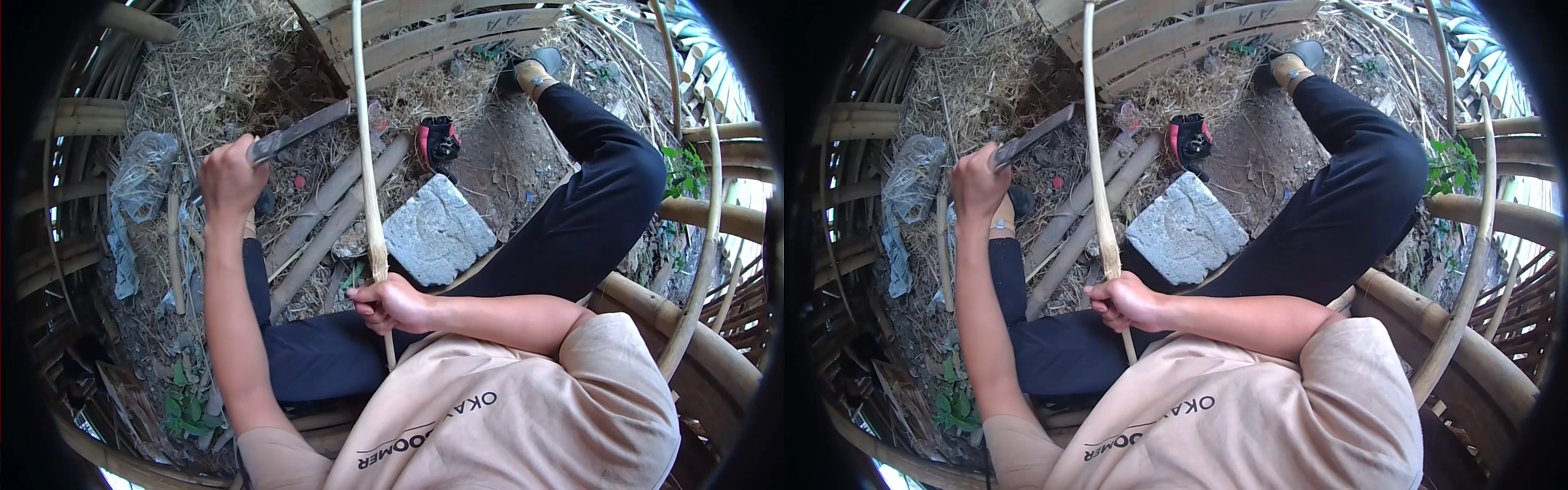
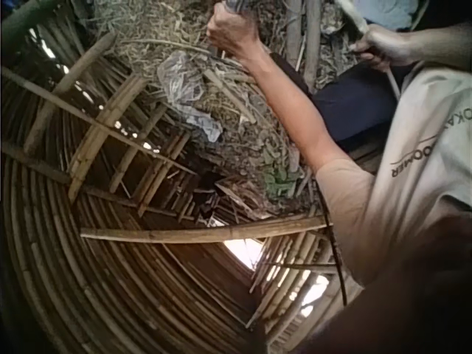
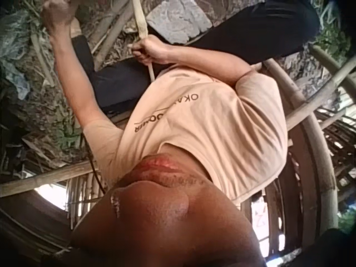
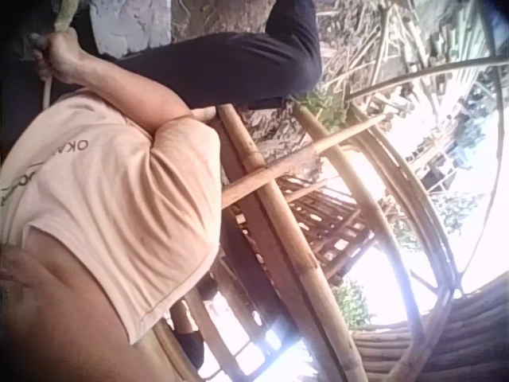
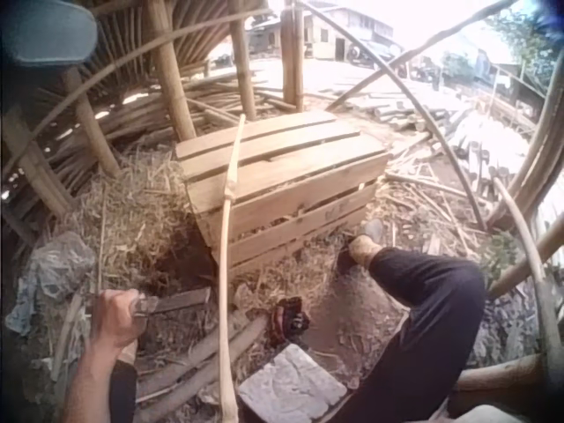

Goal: The person shaves a thin bamboo stick using a knife, performing repeated downward peeling actions along the wood's surface.

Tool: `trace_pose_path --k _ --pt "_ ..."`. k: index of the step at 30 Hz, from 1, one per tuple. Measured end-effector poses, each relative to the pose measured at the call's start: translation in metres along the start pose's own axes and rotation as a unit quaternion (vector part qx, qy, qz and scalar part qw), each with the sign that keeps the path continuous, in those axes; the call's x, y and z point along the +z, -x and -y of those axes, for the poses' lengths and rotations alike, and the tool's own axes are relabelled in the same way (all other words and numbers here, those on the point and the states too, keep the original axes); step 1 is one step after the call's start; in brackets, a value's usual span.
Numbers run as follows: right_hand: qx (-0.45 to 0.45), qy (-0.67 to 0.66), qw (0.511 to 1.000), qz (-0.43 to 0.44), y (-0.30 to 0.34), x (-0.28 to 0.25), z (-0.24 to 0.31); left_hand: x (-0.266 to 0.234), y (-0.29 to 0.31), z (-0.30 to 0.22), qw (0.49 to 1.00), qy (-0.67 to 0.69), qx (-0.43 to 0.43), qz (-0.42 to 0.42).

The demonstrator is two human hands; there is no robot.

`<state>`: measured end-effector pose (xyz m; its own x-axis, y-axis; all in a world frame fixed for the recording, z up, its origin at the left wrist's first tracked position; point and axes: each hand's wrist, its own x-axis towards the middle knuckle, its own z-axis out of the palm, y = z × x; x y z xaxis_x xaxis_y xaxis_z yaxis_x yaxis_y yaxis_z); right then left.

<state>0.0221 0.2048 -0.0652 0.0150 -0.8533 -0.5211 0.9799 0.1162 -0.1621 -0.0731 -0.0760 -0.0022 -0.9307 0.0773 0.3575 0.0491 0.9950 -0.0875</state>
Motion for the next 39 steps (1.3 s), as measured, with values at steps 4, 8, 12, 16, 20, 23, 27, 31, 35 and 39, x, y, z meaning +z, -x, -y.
trace_pose_path --k 4,8,12,16,20,23,27,31,35,39 --pt "-0.006 -0.013 1.0 0.01 -0.007 -0.01 0.003 -0.027 0.017 -0.046 0.987 0.151 0.034 0.036" --pt "-0.007 -0.004 1.0 0.016 -0.005 -0.007 0.005 -0.024 0.053 -0.075 0.972 0.155 0.098 0.149" --pt "-0.007 0.024 0.999 0.045 -0.011 -0.013 0.005 -0.017 0.074 -0.084 0.957 0.208 0.118 0.163" --pt "-0.006 0.024 0.999 0.04 -0.013 -0.014 0.003 -0.004 0.075 -0.085 0.958 0.228 0.099 0.145" --pt "-0.011 0.023 0.999 0.043 -0.012 -0.013 0.002 -0.002 0.077 -0.084 0.954 0.248 0.086 0.143" --pt "0.002 0.018 1.0 0.012 -0.008 -0.005 0.004 0.001 0.074 -0.079 0.957 0.248 0.073 0.133" --pt "-0.004 -0.001 1.0 0.014 -0.009 -0.007 0.003 0.002 0.07 -0.072 0.96 0.228 0.083 0.142" --pt "-0.009 -0.003 1.0 0.007 -0.006 -0.005 0.004 0.01 0.063 -0.066 0.966 0.204 0.085 0.134" --pt "-0.014 -0.006 1.0 -0.007 -0.004 -0.004 0.003 0.011 0.042 -0.05 0.976 0.154 0.123 0.095" --pt "-0.02 -0.015 1.0 -0.01 -0.003 -0.006 0.003 0.014 0.024 -0.046 0.981 0.11 0.13 0.088"
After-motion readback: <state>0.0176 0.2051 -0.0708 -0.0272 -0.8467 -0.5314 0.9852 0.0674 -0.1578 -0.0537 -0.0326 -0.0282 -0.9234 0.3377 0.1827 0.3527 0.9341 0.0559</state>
